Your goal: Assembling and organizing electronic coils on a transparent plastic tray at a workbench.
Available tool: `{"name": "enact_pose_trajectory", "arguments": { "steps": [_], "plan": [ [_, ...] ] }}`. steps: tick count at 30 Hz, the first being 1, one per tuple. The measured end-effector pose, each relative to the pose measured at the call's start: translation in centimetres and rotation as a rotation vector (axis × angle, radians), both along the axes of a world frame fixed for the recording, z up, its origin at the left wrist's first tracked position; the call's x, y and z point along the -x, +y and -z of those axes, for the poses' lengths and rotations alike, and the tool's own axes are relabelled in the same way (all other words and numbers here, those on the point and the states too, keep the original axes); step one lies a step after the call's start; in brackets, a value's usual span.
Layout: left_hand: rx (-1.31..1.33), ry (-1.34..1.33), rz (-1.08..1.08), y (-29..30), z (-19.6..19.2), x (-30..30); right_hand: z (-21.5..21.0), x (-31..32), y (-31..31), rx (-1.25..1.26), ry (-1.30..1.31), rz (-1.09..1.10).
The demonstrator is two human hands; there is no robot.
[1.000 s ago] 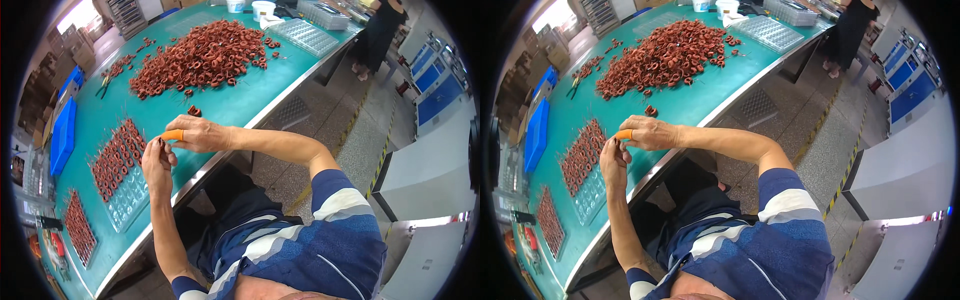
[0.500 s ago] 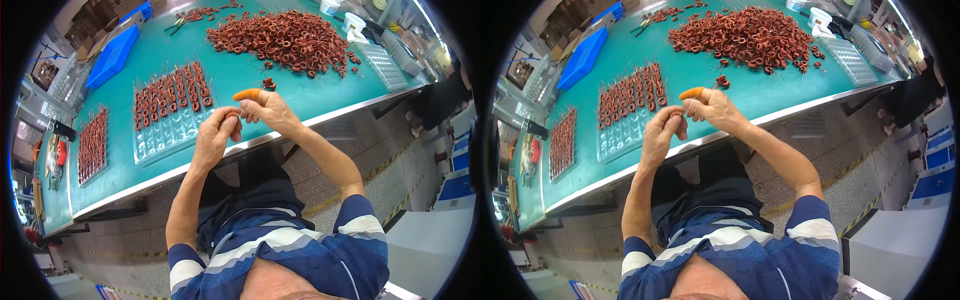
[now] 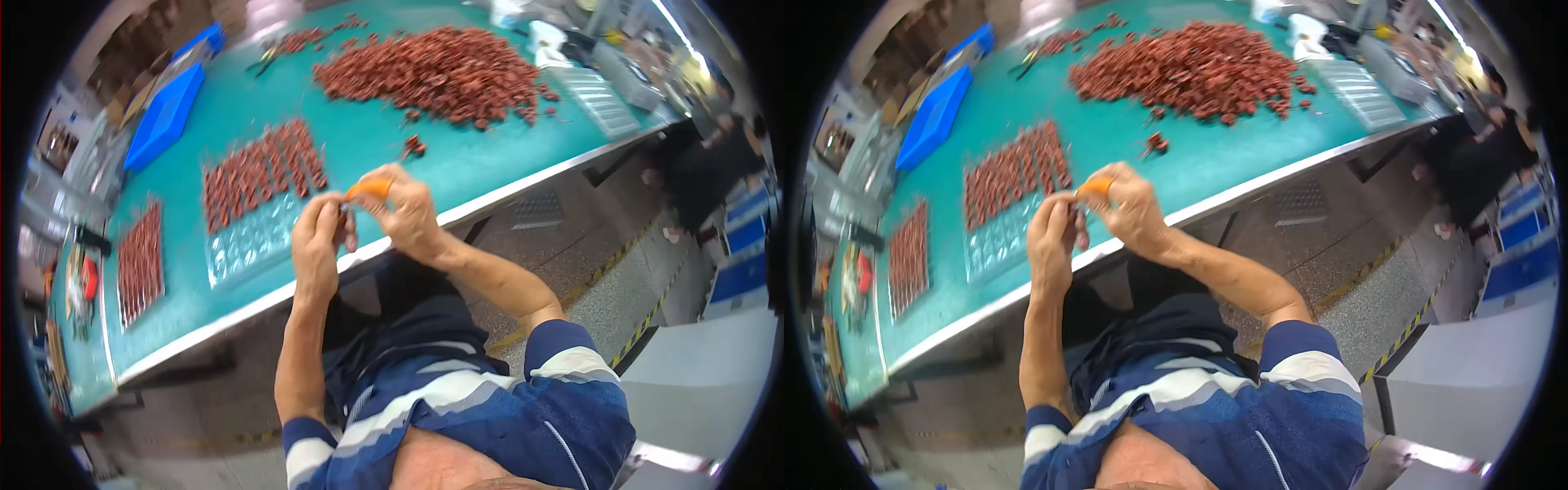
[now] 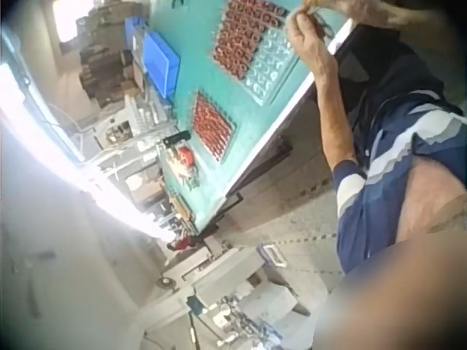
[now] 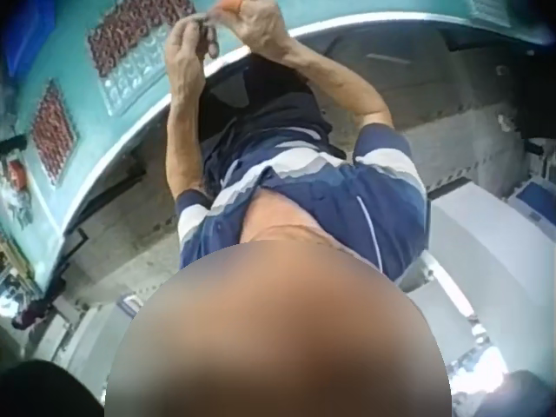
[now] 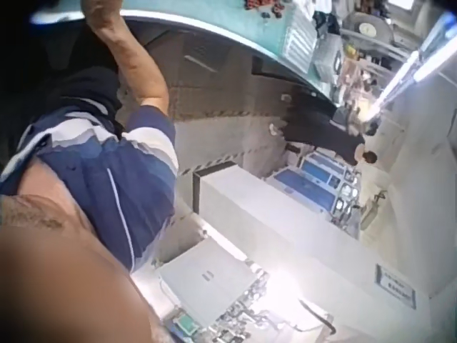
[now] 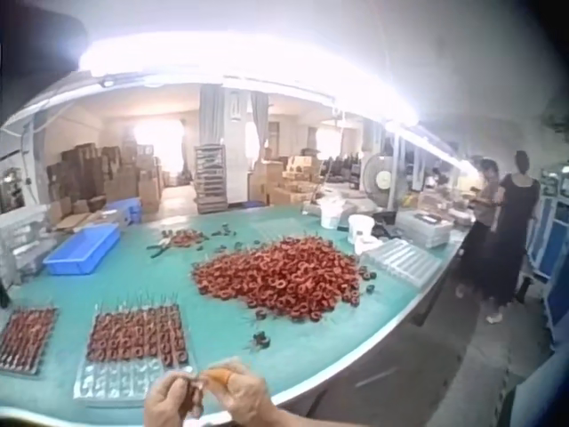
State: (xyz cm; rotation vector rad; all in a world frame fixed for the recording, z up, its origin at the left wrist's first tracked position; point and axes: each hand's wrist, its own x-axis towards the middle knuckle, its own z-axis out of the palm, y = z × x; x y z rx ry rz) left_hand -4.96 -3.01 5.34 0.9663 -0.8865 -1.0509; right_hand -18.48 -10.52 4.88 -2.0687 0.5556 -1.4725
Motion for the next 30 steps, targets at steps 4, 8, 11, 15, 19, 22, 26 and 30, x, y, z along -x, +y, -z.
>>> {"name": "enact_pose_trajectory", "arguments": {
  "steps": [4,8,11,15,19,22,26,30],
  "plan": [
    [0.051,0.076,-0.014,-0.8,1.0,-0.1,0.3,-1.1,0.3,-0.379,-0.096,-0.012],
    [0.02,-0.018,0.029,0.5,1.9,-1.5,2.0,-1.8,0.4,-0.575,-0.087,-0.113],
    [0.026,-0.075,0.019,1.4,1.9,-1.8,2.8,-1.1,0.6,-0.658,-0.222,-0.225],
    [0.083,-0.222,0.003,2.1,2.0,-2.2,2.9,-0.3,2.0,-0.712,-0.076,-0.266],
    [0.091,-0.411,-0.008,2.3,1.4,-1.8,2.6,-1.5,3.1,-0.517,-0.079,-0.149],
    [0.089,-0.611,-0.161,2.0,1.1,-2.2,0.3,-1.7,4.5,-0.424,-0.002,-0.079],
    [0.134,-0.592,-0.15,2.3,1.7,-1.7,0.8,-0.7,3.1,-0.811,-0.109,-0.202],
    [-0.006,-0.259,0.164,2.9,1.8,-3.5,0.8,-1.1,3.0,-0.626,-0.066,-0.196]
  ]
}}
